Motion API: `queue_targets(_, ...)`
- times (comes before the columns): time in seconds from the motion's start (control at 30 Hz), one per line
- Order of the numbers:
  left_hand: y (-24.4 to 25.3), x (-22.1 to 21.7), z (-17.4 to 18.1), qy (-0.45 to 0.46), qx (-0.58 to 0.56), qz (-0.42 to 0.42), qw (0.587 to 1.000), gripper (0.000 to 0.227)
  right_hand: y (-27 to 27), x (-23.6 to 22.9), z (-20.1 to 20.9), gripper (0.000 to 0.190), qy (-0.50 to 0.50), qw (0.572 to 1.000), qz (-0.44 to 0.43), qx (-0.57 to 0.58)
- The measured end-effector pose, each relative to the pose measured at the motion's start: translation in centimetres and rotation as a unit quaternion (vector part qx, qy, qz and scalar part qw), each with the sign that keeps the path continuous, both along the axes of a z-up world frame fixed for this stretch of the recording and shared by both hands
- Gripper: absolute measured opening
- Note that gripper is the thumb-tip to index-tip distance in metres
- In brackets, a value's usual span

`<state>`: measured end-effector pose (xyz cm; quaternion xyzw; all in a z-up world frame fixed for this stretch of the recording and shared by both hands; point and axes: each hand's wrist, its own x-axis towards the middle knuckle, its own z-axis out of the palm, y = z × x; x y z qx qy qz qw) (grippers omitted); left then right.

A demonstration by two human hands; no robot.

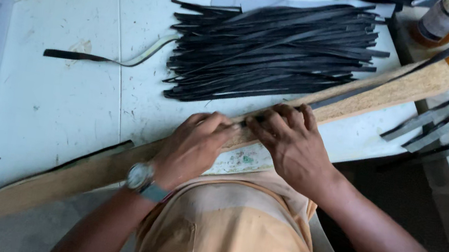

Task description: The person repeatedly picks up long black rubber strips from a pile on a white table and rubs them against a wooden block. The person handles the strips one at a time, aligning them on the block and rubbing them back and forth before placing them back on the pile.

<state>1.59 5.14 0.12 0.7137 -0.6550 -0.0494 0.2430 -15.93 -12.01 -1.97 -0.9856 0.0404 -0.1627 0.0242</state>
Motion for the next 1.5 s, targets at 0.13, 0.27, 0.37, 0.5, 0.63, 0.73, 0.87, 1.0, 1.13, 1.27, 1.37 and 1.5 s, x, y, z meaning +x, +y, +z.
queue_targets(0.13,1.9,-0.3,0.3,0.023,0.019,0.079,0.996,0.025,0.1,0.0,-0.5,0.060,-0.010,0.999,-0.001,0.038)
queue_targets(0.27,0.6,-2.2,-1.6,0.023,0.000,0.089,0.996,0.058,1.3,-0.2,-1.4,0.071,-0.005,0.996,-0.026,0.086)
queue_targets(0.37,-0.2,-3.6,-2.5,-0.064,0.010,0.084,0.994,0.065,2.2,0.3,-1.8,0.071,-0.003,0.996,-0.052,0.076)
queue_targets(0.5,0.3,-3.4,-3.0,-0.063,0.048,0.081,0.994,0.064,2.6,0.2,-2.2,0.068,-0.014,0.997,-0.060,0.045)
queue_targets(0.63,0.9,-2.9,-2.1,-0.061,0.033,0.083,0.994,0.056,-1.4,-2.0,-0.8,0.063,0.004,0.992,-0.109,0.070)
queue_targets(0.73,0.6,-2.4,-1.2,-0.005,-0.017,0.092,0.996,0.040,-5.7,-4.4,0.0,0.059,0.002,0.982,-0.175,0.068)
queue_targets(0.87,-1.3,-1.6,-0.9,0.131,-0.031,0.167,0.977,0.017,-7.2,-5.3,-0.7,0.059,0.002,0.976,-0.193,0.104)
queue_targets(1.0,-3.2,-1.3,-1.5,0.119,-0.122,0.118,0.978,0.011,-6.7,-4.9,-0.8,0.060,-0.043,0.976,-0.181,0.116)
queue_targets(1.13,-2.5,-1.2,-2.7,0.113,-0.084,0.142,0.980,0.006,-5.6,-4.4,-0.7,0.059,-0.034,0.975,-0.190,0.107)
queue_targets(1.27,1.7,0.6,-2.0,0.118,-0.009,0.170,0.978,0.010,-2.4,-2.8,-0.3,0.055,-0.023,0.984,-0.137,0.114)
queue_targets(1.37,6.5,1.8,-0.1,0.047,0.031,0.195,0.979,0.016,1.5,-1.6,-0.2,0.053,-0.005,0.994,-0.075,0.082)
queue_targets(1.5,7.3,0.5,0.6,0.041,0.093,0.209,0.973,0.039,4.4,-0.8,-0.2,0.065,-0.010,0.990,-0.097,0.100)
